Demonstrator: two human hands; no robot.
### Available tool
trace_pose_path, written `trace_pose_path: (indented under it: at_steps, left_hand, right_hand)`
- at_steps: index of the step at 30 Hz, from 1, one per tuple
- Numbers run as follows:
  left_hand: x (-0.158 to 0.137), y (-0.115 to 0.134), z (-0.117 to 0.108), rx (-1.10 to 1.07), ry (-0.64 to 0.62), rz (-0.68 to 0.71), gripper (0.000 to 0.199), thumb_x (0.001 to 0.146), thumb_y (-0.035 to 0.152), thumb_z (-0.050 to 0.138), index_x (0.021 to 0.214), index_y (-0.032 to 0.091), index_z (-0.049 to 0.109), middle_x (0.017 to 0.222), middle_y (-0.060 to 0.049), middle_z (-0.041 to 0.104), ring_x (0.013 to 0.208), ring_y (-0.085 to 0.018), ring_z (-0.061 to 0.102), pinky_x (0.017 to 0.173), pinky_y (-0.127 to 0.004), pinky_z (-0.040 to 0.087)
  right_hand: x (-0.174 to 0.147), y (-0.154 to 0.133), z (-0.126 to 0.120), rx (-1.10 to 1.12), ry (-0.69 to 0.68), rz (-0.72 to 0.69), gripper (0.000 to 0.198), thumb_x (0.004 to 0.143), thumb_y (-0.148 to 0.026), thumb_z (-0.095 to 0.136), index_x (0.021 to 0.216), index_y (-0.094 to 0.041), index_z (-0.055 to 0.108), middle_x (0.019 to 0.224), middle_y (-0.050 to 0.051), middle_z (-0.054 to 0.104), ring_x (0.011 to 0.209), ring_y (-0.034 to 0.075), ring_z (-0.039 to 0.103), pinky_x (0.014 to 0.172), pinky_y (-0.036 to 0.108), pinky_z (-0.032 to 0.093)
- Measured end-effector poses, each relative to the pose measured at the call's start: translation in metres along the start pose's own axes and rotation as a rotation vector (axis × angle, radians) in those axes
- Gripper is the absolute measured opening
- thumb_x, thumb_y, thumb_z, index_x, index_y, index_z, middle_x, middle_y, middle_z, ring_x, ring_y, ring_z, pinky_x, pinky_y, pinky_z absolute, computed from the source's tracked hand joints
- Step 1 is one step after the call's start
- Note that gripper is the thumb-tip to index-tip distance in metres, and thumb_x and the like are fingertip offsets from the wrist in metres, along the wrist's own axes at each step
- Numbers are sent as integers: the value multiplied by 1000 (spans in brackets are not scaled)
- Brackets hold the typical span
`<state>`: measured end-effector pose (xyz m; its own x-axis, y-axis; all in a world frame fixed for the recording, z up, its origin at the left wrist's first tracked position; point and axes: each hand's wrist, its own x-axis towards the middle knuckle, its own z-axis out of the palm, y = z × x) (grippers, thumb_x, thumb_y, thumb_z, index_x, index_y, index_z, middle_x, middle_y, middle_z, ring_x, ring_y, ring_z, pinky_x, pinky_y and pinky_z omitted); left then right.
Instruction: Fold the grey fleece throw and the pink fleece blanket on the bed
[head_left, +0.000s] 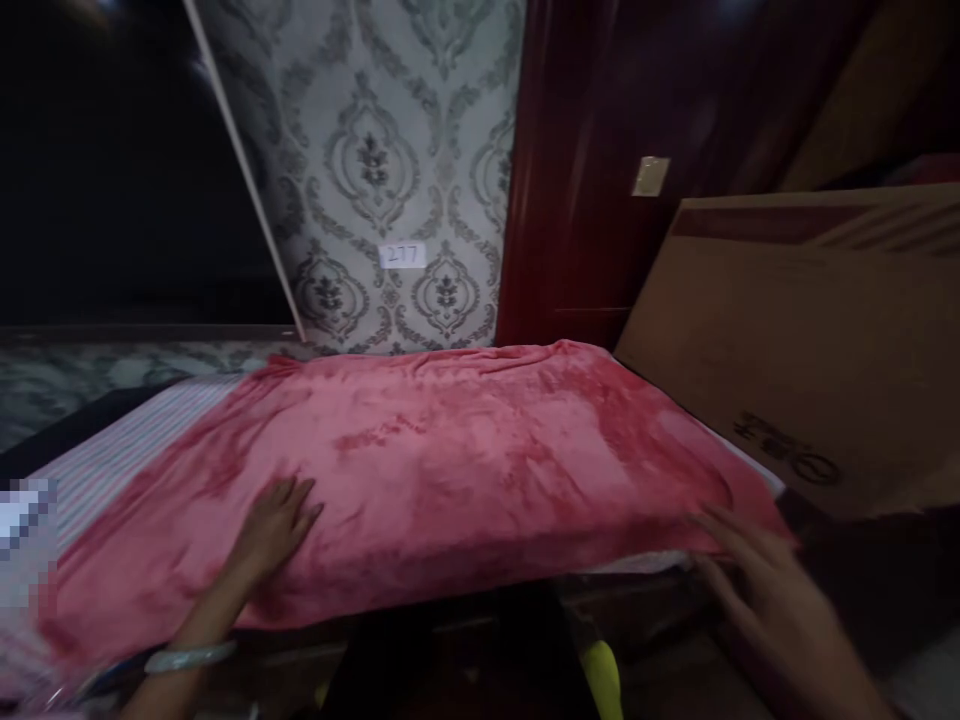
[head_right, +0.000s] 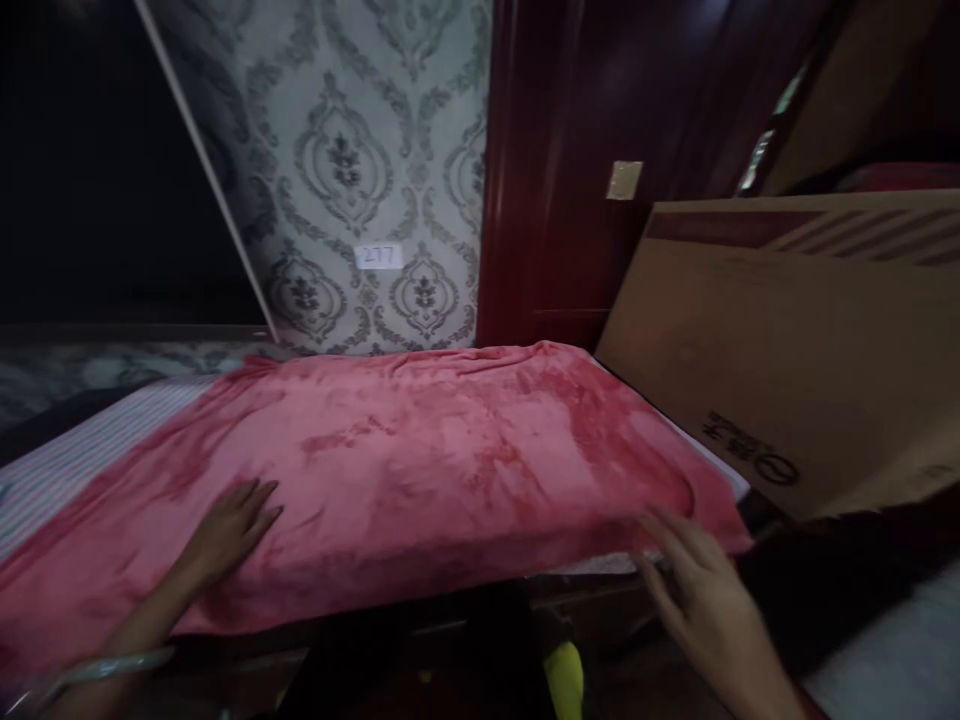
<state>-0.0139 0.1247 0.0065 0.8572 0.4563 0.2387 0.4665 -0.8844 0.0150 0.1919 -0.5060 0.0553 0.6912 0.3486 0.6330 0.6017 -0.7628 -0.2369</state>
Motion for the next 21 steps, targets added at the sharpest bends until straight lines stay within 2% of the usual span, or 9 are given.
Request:
trace_pose_path:
  at_steps: [4,6,8,11,14,17,21]
  left_hand:
    - [-47,-31,-14,66,-56,-211,55,96,39,40,146,22,57,158,-14,48,150,-34,38,118,-60,34]
    - [-61,-42,-26,85,-62,-311,54,98,39,41,146,22,56,159,-15,47,150,-34,38,118,-61,33]
    - [-68,-55,-38,109,-43,-401,53,98,38,42,146,19,55,156,-18,49,147,-34,41,117,-59,34]
    - [-69,-75,-53,157,2,-518,51,99,33,40,144,12,54,151,-22,52,141,-34,48,115,-54,38]
    - [-59,-93,-61,143,2,-589,48,100,26,35,142,11,54,150,-22,53,139,-34,49,112,-53,40]
    - [-38,-111,-65,94,-20,-617,46,100,22,32,136,12,59,138,-22,62,129,-34,57,105,-52,45]
    - [3,-139,-63,68,-34,-641,45,100,25,32,113,9,72,117,-25,69,115,-36,63,93,-48,51]
  right_hand:
    - [30,-16,102,243,-66,-114,50,96,-55,42,114,-21,74,118,12,75,110,30,71,95,48,60]
    - [45,-21,140,303,-100,-125,50,94,-56,42,106,-22,76,115,11,76,108,31,72,95,50,60]
    - [63,-26,167,341,-137,-118,51,91,-58,44,101,-22,78,112,11,77,106,33,73,95,52,60]
    - [90,-39,197,363,-169,-67,54,85,-62,46,101,-21,78,110,12,77,103,35,73,94,53,60]
    - [101,-55,219,366,-187,-14,54,81,-62,47,98,-22,79,105,13,78,99,37,73,92,53,60]
    - [97,-63,237,382,-193,-16,44,78,-56,49,93,-29,80,98,12,77,99,41,73,87,58,60]
    - [84,-57,251,365,-184,-52,35,76,-52,52,93,-41,81,94,11,76,100,44,71,81,64,58]
